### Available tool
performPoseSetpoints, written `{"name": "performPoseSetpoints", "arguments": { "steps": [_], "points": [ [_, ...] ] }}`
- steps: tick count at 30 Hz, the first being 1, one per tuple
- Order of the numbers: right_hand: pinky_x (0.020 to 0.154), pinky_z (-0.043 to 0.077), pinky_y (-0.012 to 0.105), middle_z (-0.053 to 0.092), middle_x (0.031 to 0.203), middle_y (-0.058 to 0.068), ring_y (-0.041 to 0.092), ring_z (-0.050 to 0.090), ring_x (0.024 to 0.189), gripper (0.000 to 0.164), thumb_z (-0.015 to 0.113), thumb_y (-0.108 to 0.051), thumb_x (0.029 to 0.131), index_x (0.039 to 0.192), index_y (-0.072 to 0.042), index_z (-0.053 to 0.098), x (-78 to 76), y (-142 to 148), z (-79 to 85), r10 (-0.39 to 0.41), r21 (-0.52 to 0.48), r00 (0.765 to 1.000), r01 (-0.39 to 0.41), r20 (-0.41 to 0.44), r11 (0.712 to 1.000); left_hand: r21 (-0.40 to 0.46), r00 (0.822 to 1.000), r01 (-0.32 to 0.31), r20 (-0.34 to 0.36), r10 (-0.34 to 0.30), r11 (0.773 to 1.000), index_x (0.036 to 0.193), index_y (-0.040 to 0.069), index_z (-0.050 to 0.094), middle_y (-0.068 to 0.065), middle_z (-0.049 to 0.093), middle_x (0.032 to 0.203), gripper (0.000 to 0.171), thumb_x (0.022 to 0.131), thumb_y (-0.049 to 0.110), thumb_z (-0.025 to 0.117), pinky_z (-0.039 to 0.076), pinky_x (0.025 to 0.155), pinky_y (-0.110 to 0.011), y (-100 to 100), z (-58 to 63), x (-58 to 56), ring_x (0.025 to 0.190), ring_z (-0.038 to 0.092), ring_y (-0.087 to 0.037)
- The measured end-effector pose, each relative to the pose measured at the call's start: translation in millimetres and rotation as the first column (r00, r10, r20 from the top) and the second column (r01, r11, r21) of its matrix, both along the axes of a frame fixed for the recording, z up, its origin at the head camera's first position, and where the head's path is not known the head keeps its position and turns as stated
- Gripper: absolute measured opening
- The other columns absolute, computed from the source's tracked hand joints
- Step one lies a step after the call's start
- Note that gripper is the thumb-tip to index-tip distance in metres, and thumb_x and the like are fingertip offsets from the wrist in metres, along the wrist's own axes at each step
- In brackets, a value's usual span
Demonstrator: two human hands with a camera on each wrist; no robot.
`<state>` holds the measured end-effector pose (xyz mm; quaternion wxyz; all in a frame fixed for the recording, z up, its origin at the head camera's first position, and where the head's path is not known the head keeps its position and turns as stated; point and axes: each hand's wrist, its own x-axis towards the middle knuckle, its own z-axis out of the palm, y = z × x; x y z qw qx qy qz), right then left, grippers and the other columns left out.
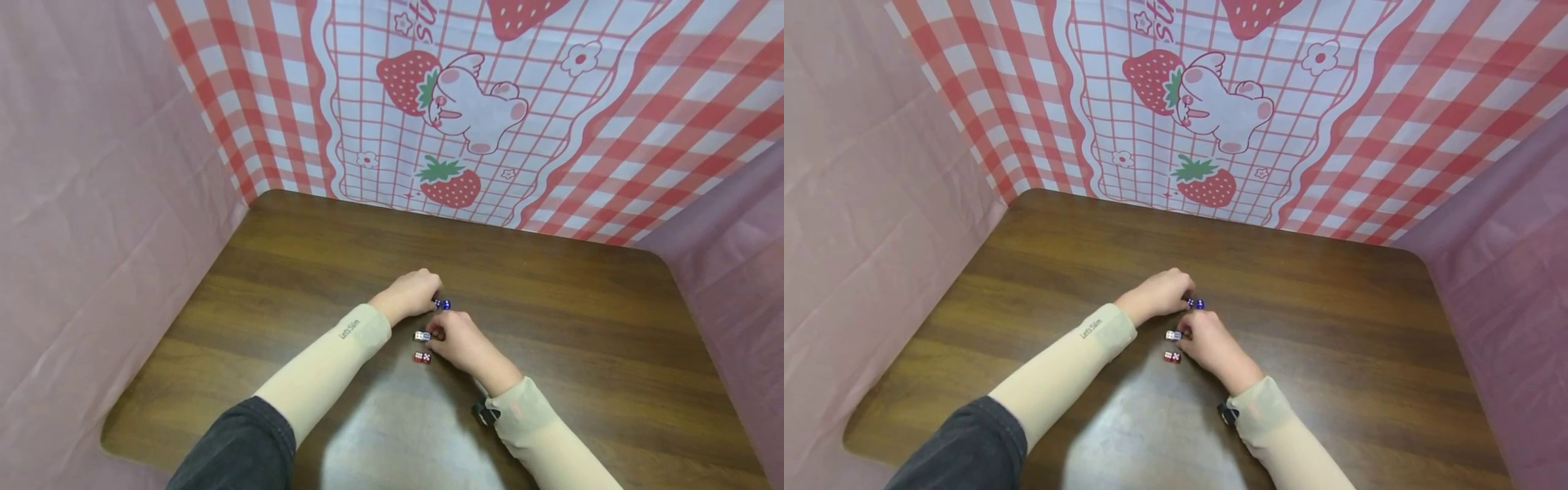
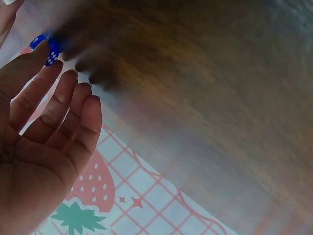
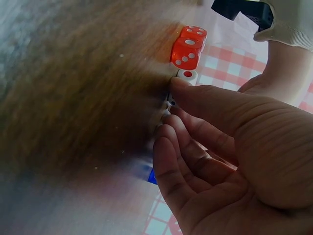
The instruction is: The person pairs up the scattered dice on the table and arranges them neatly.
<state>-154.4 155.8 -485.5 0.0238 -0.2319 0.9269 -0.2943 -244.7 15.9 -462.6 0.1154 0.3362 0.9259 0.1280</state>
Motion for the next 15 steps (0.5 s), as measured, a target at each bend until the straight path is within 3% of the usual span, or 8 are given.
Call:
{"name": "performPoseSetpoints", "arguments": {
  "steps": [15],
  "points": [
    [0.063, 0.051, 0.030, 0.063, 0.072, -0.004, 0.009, 0.057, 0.066, 0.015, 0.085, -0.001, 0.074, 0.081, -0.006, 0.073, -0.3, -0.8, -0.5, -0.016, 0.009, 1.000, 0.016, 0.008, 1.000, -0.006, 1.000, -0.002, 0.006, 0.002, 1.000, 0.086, 0.014, 0.072, 0.002, 0.063, 0.083, 0.006, 0.089, 0.015, 0.076, 0.050, 0.069, -0.033, -5.3, 1.0, 2.9, 0.079, 0.060, -0.016]
  ]
}}
